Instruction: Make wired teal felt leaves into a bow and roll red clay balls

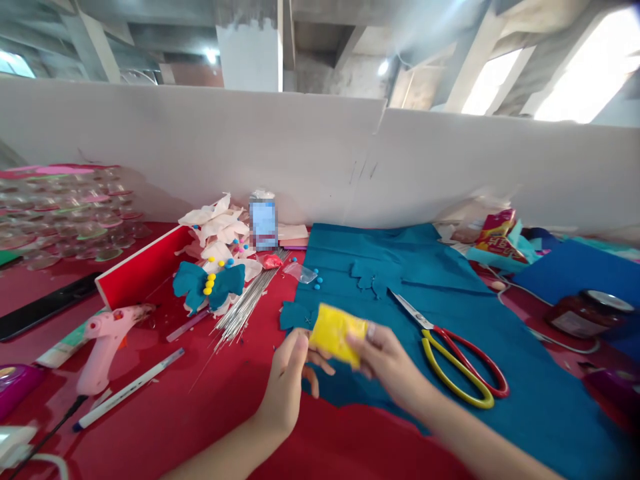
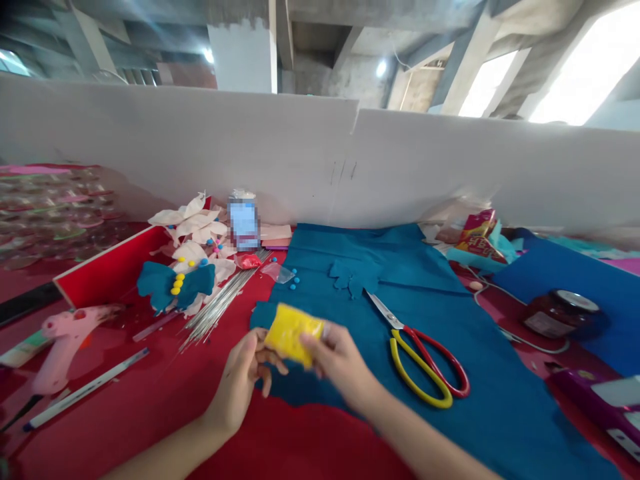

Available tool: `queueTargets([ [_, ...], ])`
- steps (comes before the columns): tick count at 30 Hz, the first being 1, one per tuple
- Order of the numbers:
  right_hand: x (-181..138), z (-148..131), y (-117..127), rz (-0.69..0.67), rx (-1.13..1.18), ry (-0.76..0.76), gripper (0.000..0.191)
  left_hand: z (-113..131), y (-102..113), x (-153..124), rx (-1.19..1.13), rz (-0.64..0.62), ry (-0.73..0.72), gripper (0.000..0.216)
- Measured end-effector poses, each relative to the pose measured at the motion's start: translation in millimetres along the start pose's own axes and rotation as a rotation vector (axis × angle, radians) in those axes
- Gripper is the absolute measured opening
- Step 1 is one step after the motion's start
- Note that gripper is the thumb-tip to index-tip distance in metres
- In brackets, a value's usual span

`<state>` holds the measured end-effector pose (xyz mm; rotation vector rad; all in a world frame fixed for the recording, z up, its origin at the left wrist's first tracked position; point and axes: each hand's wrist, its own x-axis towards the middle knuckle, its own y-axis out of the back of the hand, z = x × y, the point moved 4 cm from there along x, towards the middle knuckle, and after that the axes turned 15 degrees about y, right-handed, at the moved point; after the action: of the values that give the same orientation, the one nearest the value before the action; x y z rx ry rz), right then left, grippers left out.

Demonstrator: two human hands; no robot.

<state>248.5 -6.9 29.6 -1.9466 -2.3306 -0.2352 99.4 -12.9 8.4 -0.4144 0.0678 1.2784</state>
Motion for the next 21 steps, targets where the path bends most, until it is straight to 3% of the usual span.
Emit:
queueTargets([
  [2,44,-4,16,0.104,-0.113,0.026,0.037,-2,-1,4,0.016,-0.038,0.02,0.049],
  [4,94,-3,18,0.081,-0.166,0.026,0.028,-4,-4,8,0.102,-0.08,0.024,0.047],
  [7,161,8,6,0.028,-0.29,0.013,0.023,-5,-4,12,0.226,-0.094,-0.01,0.038],
  [9,189,19,-8,0.013,-0.4,0.039,0.027,-2,0,14,0.277,-0.027,-0.082,0.031],
  [14,218,32,-42,-0.072,-0.67,0.255,0.033,9,8,14,0.278,0.15,-0.27,0.03],
  [21,239,31,-97,-0.438,-0.934,0.548,0.029,8,5,14,0.254,0.117,-0.242,0.026],
])
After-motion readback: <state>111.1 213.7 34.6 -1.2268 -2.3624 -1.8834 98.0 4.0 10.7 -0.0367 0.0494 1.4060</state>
